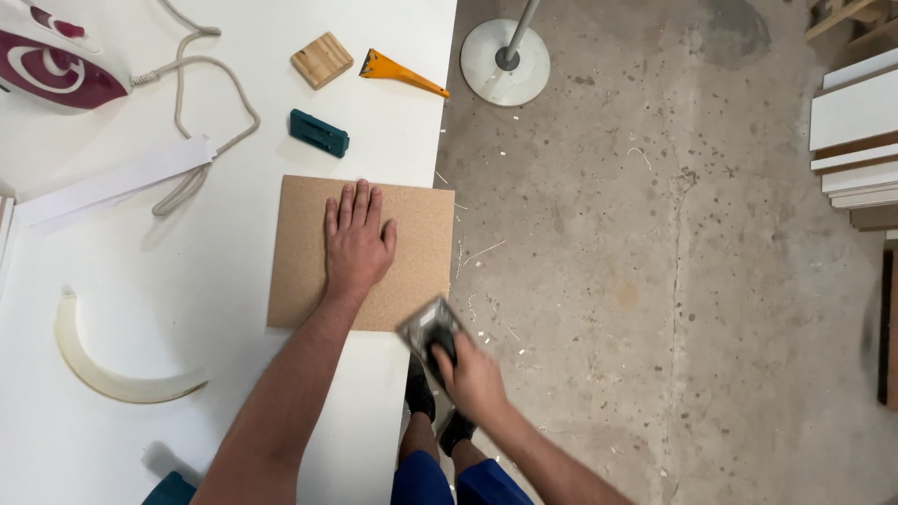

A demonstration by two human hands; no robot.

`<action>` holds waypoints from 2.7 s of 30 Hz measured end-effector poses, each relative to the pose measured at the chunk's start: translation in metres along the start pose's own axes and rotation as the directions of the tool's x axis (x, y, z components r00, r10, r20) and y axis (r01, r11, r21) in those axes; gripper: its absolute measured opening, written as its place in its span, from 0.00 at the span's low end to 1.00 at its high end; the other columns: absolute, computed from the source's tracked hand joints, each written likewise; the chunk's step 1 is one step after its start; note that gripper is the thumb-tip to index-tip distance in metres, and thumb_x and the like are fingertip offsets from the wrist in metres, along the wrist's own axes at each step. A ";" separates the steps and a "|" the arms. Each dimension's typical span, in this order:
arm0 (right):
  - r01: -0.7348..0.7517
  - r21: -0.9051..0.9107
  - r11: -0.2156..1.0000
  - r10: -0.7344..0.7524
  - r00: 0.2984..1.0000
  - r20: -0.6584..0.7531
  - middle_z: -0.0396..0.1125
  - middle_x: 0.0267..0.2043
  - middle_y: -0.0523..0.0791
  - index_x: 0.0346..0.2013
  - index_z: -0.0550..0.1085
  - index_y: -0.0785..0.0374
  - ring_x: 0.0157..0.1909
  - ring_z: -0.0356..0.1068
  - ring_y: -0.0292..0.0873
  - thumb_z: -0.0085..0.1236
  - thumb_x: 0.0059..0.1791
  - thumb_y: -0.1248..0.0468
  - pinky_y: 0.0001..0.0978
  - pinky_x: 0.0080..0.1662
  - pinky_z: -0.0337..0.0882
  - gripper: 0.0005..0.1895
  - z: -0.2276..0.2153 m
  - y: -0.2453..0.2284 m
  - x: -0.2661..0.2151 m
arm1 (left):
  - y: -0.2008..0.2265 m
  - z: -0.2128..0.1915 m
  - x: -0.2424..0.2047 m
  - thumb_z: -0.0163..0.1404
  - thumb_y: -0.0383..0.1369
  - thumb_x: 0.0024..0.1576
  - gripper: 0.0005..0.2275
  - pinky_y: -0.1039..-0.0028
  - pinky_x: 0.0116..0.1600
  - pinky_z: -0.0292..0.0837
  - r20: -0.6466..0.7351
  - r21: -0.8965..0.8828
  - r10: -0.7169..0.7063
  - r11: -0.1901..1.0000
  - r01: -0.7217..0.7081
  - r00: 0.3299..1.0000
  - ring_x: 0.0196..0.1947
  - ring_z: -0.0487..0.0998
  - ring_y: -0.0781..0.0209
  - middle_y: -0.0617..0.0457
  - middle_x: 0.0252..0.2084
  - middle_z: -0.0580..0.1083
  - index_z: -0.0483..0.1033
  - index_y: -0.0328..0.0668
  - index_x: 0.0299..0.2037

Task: Applying heat-activated edge banding to the edges of wooden panels using an iron, followed by trimming and sanding the excess material.

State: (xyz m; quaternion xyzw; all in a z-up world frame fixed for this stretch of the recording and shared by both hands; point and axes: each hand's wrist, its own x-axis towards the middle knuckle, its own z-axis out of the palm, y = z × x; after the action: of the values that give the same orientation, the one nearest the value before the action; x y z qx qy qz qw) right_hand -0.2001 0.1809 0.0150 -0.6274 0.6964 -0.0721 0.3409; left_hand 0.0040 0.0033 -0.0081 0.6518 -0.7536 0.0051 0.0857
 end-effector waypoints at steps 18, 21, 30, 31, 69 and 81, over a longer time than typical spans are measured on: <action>-0.525 0.414 0.744 0.592 0.805 -0.043 0.76 0.37 0.46 0.49 0.74 0.52 0.41 0.75 0.46 0.50 0.51 0.44 0.38 0.44 0.71 0.20 -0.076 0.119 -0.095 | 0.052 -0.025 -0.142 0.69 0.55 0.33 0.55 0.37 0.75 0.40 0.125 -0.033 0.498 0.867 -0.498 0.858 0.74 0.52 0.31 0.34 0.74 0.55 0.56 0.40 0.72; -0.500 0.482 0.719 0.587 0.809 -0.036 0.75 0.33 0.45 0.47 0.75 0.54 0.37 0.73 0.43 0.53 0.51 0.47 0.34 0.41 0.70 0.18 -0.077 0.119 -0.104 | 0.059 -0.079 -0.120 0.71 0.51 0.38 0.45 0.40 0.73 0.49 0.167 -0.184 0.511 0.856 -0.482 0.843 0.67 0.63 0.32 0.37 0.57 0.68 0.66 0.40 0.65; -0.534 0.506 0.677 0.614 0.789 0.011 0.76 0.33 0.46 0.46 0.76 0.54 0.36 0.73 0.43 0.55 0.51 0.48 0.33 0.41 0.69 0.16 -0.077 0.111 -0.115 | 0.055 -0.183 0.085 0.41 0.62 0.61 0.21 0.59 0.38 0.69 0.476 -0.137 0.385 0.920 -0.366 0.790 0.40 0.79 0.54 0.60 0.38 0.76 0.81 0.62 0.38; -0.510 0.518 0.687 0.597 0.802 -0.002 0.75 0.31 0.45 0.45 0.76 0.54 0.35 0.72 0.42 0.55 0.51 0.49 0.32 0.40 0.69 0.15 -0.076 0.110 -0.116 | 0.051 -0.172 0.108 0.44 0.60 0.61 0.20 0.57 0.38 0.69 0.349 -0.144 0.433 0.901 -0.409 0.831 0.38 0.79 0.51 0.57 0.37 0.77 0.76 0.56 0.36; 0.424 -0.363 0.830 -0.419 0.903 0.097 0.68 0.55 0.46 0.62 0.71 0.50 0.59 0.69 0.52 0.56 0.51 0.53 0.47 0.58 0.71 0.24 -0.084 -0.146 0.380 | 0.015 -0.021 -0.004 0.48 0.61 0.56 0.35 0.50 0.78 0.42 0.047 -0.151 0.055 0.987 -0.047 0.997 0.73 0.58 0.45 0.43 0.66 0.66 0.67 0.46 0.67; 0.533 -0.120 0.838 -0.522 0.846 0.112 0.70 0.56 0.56 0.72 0.59 0.62 0.57 0.72 0.60 0.60 0.49 0.58 0.49 0.57 0.74 0.38 -0.027 -0.240 0.356 | 0.014 -0.026 0.000 0.47 0.55 0.57 0.30 0.53 0.81 0.32 0.219 -0.175 0.010 0.984 0.029 0.976 0.76 0.53 0.50 0.47 0.70 0.64 0.68 0.46 0.65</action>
State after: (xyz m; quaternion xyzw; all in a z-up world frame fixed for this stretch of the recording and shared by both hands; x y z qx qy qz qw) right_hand -0.0101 -0.2050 0.0251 -0.8203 0.4870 -0.0884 0.2866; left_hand -0.0068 0.0087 0.0194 0.6417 -0.7527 -0.1343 0.0598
